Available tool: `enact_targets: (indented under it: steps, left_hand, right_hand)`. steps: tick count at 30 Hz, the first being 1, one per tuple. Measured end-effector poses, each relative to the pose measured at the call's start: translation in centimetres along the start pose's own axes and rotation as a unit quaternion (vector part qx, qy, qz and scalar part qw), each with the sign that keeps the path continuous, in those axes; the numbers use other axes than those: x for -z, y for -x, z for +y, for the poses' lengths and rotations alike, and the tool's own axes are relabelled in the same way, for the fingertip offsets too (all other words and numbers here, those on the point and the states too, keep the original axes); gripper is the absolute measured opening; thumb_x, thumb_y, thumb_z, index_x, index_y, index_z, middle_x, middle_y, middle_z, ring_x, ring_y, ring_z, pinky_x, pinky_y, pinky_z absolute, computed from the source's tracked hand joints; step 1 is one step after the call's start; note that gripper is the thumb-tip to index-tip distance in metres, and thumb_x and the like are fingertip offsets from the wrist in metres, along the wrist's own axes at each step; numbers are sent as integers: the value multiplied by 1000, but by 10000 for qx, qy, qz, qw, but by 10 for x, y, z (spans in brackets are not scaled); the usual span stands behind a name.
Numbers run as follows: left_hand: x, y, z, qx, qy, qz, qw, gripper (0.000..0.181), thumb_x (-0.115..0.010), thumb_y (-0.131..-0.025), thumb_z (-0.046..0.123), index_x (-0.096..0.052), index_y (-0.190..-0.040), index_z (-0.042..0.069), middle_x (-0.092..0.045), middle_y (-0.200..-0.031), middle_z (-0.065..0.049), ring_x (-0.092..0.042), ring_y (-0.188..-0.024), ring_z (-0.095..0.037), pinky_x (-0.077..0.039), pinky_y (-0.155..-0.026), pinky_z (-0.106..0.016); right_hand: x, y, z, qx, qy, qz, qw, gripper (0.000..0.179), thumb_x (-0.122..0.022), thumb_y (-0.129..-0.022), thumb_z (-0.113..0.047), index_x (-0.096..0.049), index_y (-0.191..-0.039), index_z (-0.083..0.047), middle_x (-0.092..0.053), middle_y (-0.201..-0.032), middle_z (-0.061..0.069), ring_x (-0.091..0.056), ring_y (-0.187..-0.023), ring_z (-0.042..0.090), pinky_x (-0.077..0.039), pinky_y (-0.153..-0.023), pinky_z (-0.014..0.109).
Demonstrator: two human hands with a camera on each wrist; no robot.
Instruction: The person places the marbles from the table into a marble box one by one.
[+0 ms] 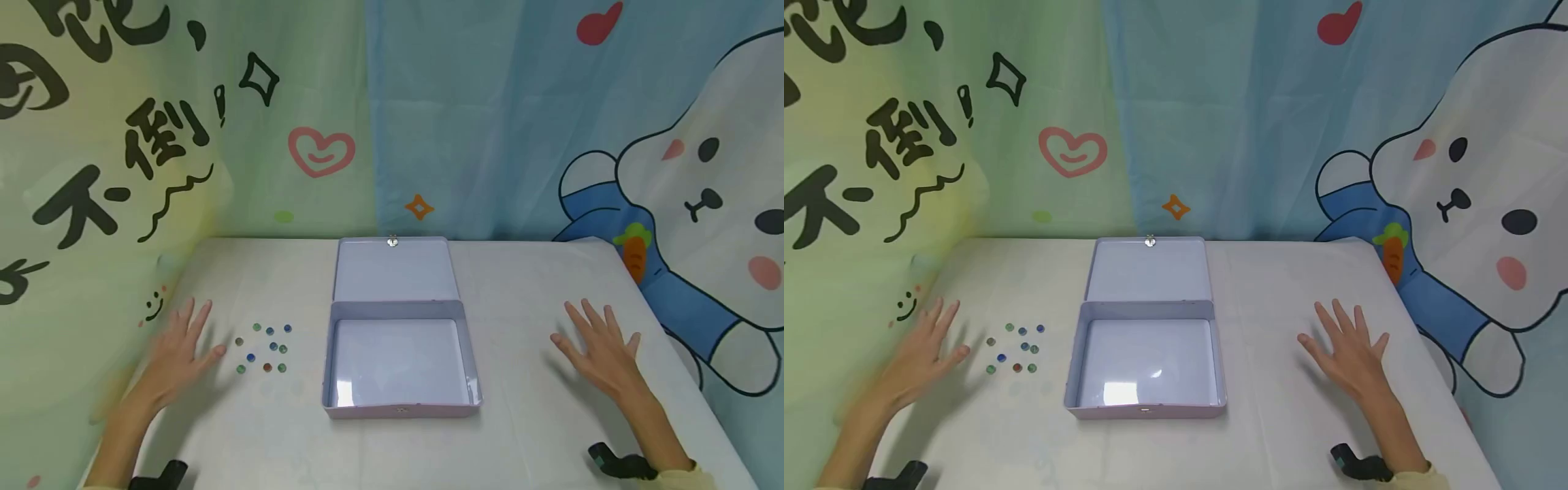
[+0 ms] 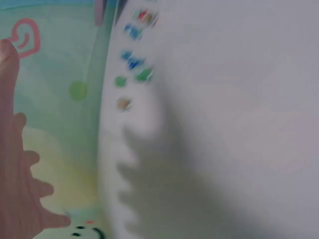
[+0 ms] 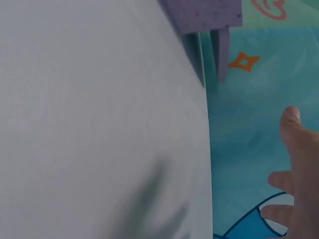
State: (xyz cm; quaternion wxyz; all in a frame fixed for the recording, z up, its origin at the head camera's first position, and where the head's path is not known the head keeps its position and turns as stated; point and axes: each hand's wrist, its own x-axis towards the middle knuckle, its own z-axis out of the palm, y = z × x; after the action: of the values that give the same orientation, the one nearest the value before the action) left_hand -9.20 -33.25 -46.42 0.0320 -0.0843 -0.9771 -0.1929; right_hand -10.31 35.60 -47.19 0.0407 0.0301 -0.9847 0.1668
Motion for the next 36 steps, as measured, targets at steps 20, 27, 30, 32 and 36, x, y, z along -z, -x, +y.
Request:
enact_targets:
  steps: [20,27,30,32,36]
  left_hand:
    - [-39,29,26,238,1094,735,9910,47,-80,-77,9,-57,-117,3,-54,-115,-13,-58,-90,-22,-50,-70,-21]
    - [-45,32,33,424,700,565,9950,30,-79,-79,13,-66,-106,8,-62,-107,-7,-63,-85,-21,-53,-69,-29]
    - [-47,32,34,351,542,810,9946,29,-81,-76,11,-68,-102,8,-64,-102,-6,-64,-82,-20,-53,-67,-31]
    - [-48,31,35,282,434,924,9944,29,-81,-75,11,-69,-101,9,-65,-100,-6,-64,-80,-20,-53,-66,-31]
    - [-49,31,34,46,206,1054,9942,28,-82,-73,10,-71,-99,10,-67,-95,-4,-64,-76,-19,-53,-64,-33]
  right_hand:
    - [-43,6,-107,-369,-4984,-1578,8517,58,-41,-105,-32,-26,-149,2,-30,-154,25,-51,-131,9,-49,-95,18]
    - [-59,4,-127,-986,-5076,-1609,8407,58,-49,-102,-33,-30,-149,-6,-34,-156,16,-46,-129,4,-45,-94,11]
    - [-63,4,-130,-1094,-5192,-1636,8317,57,-49,-102,-32,-30,-150,-8,-32,-157,14,-40,-136,13,-42,-92,8]
    - [-64,4,-131,-1120,-5206,-1608,8310,56,-48,-102,-33,-31,-150,-9,-31,-158,12,-34,-142,22,-42,-95,10]
    - [-66,4,-133,-1137,-5172,-1628,8325,57,-46,-103,-35,-29,-152,-12,-27,-160,11,-26,-148,28,-37,-113,33]
